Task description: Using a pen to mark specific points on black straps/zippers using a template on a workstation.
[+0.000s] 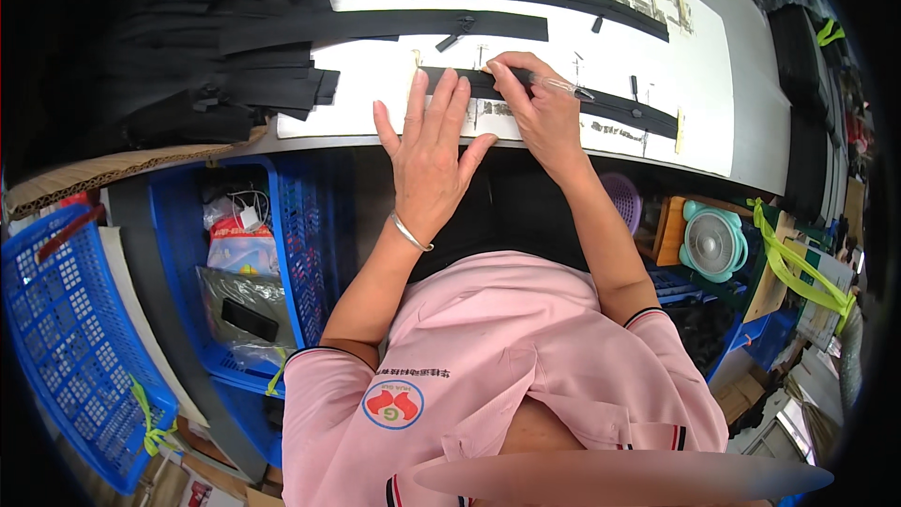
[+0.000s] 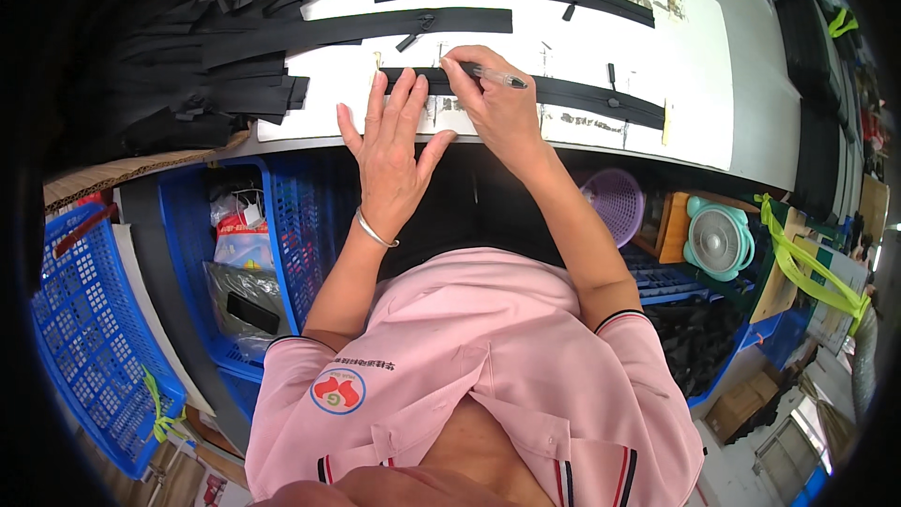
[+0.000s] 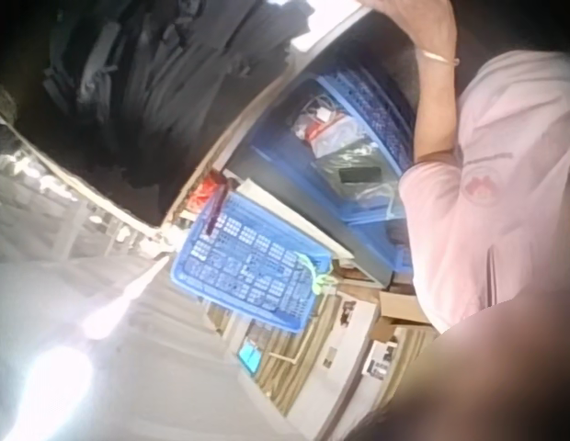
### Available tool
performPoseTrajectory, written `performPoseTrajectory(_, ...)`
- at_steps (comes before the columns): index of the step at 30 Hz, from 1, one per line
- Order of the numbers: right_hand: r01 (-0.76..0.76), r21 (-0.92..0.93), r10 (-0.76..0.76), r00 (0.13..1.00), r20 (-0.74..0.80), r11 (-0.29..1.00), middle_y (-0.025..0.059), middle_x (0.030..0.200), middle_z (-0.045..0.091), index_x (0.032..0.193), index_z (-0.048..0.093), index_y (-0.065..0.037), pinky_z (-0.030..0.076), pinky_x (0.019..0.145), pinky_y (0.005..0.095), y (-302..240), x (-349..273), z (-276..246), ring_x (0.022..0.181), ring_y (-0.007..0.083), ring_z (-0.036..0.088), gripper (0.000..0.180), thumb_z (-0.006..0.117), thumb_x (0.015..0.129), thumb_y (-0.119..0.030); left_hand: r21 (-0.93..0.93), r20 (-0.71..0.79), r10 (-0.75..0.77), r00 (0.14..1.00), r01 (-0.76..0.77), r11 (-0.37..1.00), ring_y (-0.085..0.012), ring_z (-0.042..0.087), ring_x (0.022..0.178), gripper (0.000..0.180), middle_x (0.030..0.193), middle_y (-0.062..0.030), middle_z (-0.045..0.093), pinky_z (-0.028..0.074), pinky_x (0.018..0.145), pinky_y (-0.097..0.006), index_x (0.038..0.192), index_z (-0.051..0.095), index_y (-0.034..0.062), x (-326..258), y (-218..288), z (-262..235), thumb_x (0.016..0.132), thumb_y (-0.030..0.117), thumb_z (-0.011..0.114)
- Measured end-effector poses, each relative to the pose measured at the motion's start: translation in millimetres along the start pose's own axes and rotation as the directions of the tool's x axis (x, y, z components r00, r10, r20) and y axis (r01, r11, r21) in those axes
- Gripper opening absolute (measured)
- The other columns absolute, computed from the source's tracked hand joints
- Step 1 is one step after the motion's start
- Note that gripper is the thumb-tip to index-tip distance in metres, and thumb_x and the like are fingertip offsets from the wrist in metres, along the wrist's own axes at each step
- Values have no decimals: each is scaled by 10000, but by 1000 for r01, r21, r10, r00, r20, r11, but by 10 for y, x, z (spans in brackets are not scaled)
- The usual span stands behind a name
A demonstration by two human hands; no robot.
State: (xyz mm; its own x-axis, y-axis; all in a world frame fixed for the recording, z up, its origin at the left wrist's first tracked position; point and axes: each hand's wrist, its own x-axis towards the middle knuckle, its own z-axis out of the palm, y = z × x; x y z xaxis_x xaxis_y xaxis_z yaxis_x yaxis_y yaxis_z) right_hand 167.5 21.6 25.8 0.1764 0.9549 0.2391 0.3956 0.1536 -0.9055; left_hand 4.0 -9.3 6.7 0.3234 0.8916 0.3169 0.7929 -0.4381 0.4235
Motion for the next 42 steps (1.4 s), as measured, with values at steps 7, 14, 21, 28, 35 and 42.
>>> performPoseTrajectory(7,-26,-9,27,980,199,1000,47,914,747,917,733,63,502,609,243,-8,12,-152,692,74,647,191,660,996,-95,-4,-11,-10,1000,9,1000,-282,367,1499,675,1529,-33,526,51,1223,-620,1476,548,113,-1,10,2,911,436,727)
performPoseTrajectory(14,35,7,-36,980,194,999,40,881,750,920,728,74,505,614,244,66,-1,-101,706,73,654,180,667,984,-82,-10,10,-16,1000,16,1000,-288,356,1509,671,1529,-47,529,25,1225,-611,1472,554,107,10,12,-3,910,422,738)
performPoseTrajectory(21,-39,160,21,993,112,986,33,830,733,922,730,13,471,596,212,-19,-50,-388,662,52,591,159,608,983,-68,-3,31,-3,1000,4,1000,-304,332,1522,695,1555,-58,501,22,1221,-619,1494,526,96,12,4,-2,912,403,749)
performPoseTrajectory(28,-132,-87,110,970,-217,987,39,737,712,880,734,35,431,520,229,195,-63,-924,565,45,576,222,663,994,-141,10,42,-7,999,7,1000,-306,314,1533,684,1565,-58,489,26,1221,-625,1498,518,94,-7,-1,4,921,378,751)
performPoseTrajectory(35,-150,-45,139,972,-188,988,39,793,736,864,720,66,433,531,244,313,-109,-946,586,59,574,250,673,990,-145,67,58,-12,998,8,998,-328,284,1545,762,1602,-85,448,-11,1217,-639,1535,476,87,16,111,-16,911,434,743)
performPoseTrajectory(42,-135,-33,127,973,-191,990,35,825,743,858,711,73,423,519,251,255,-110,-918,568,60,560,258,672,991,-145,-162,64,215,975,-202,966,-269,464,1402,702,1479,-61,572,34,1223,-621,1470,563,110,219,616,206,888,452,755)
